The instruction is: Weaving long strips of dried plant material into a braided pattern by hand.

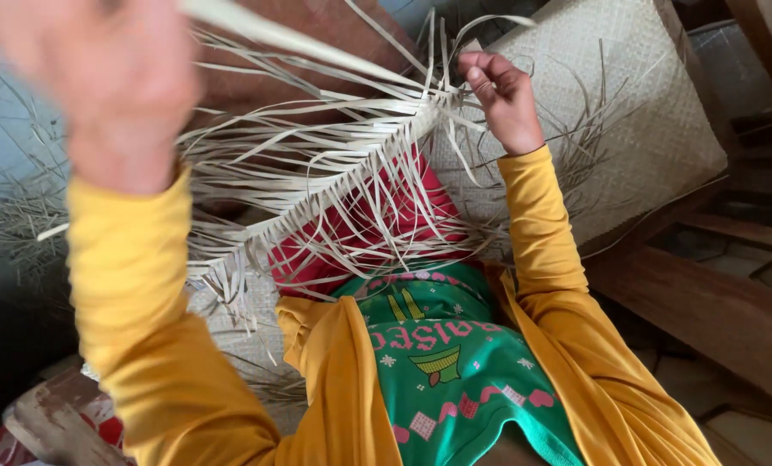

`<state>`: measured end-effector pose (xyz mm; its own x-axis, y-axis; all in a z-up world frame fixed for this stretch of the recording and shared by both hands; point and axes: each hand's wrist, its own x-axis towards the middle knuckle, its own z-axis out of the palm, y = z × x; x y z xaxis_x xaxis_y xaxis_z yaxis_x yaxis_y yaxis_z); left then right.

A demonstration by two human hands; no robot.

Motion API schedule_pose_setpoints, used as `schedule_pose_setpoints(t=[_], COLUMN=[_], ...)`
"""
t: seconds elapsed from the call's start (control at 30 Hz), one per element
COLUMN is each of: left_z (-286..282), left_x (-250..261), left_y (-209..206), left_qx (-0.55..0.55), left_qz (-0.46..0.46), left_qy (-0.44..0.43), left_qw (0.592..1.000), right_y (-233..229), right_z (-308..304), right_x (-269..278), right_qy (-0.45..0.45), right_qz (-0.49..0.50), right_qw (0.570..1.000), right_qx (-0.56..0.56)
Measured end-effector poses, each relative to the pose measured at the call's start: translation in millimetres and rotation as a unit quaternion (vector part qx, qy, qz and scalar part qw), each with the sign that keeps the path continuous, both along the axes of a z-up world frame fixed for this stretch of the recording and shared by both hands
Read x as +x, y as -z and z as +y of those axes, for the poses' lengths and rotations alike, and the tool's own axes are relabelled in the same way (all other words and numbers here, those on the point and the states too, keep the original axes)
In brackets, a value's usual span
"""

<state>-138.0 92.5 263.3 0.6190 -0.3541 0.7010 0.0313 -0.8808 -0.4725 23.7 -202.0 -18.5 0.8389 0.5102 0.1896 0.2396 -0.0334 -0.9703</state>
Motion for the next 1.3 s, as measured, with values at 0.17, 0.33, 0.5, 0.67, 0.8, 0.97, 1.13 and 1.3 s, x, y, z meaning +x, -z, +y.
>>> schedule_pose_setpoints(t=[0.17,0.33,0.5,0.67,0.8,0.97,1.13,1.3], left_z=[128,94,-23,-68,-68,-66,-62,-68], left_x=[-30,-9,75,122,132,132,130,127], left_y=[103,154,187,209,231,218,218,221], left_qx=[0.077,-0.173,-0.263,-0.283,-0.382,-0.465,-0.487,-0.424], left_qz=[0.038,0.425,0.316,0.533,0.542,0.576,0.605,0.544], left_qy=[-0.15,-0.332,0.15,0.017,0.032,0.002,-0.017,0.0], left_qw=[0.985,0.824,0.899,0.797,0.748,0.673,0.63,0.724], right_y=[12,24,28,32,33,35,21,17], right_z=[0,4,7,14,16,18,19,22], right_x=[2,4,3,0,-1,-1,3,5], right_qy=[-0.046,-0.046,-0.054,-0.04,-0.037,-0.029,-0.067,-0.102], right_qz=[0.06,0.06,0.094,0.091,0.087,0.098,0.088,0.097], right_qw=[0.995,0.995,0.993,0.995,0.995,0.995,0.993,0.989], right_qx=[-0.059,-0.064,-0.037,0.0,0.012,0.021,0.042,0.042])
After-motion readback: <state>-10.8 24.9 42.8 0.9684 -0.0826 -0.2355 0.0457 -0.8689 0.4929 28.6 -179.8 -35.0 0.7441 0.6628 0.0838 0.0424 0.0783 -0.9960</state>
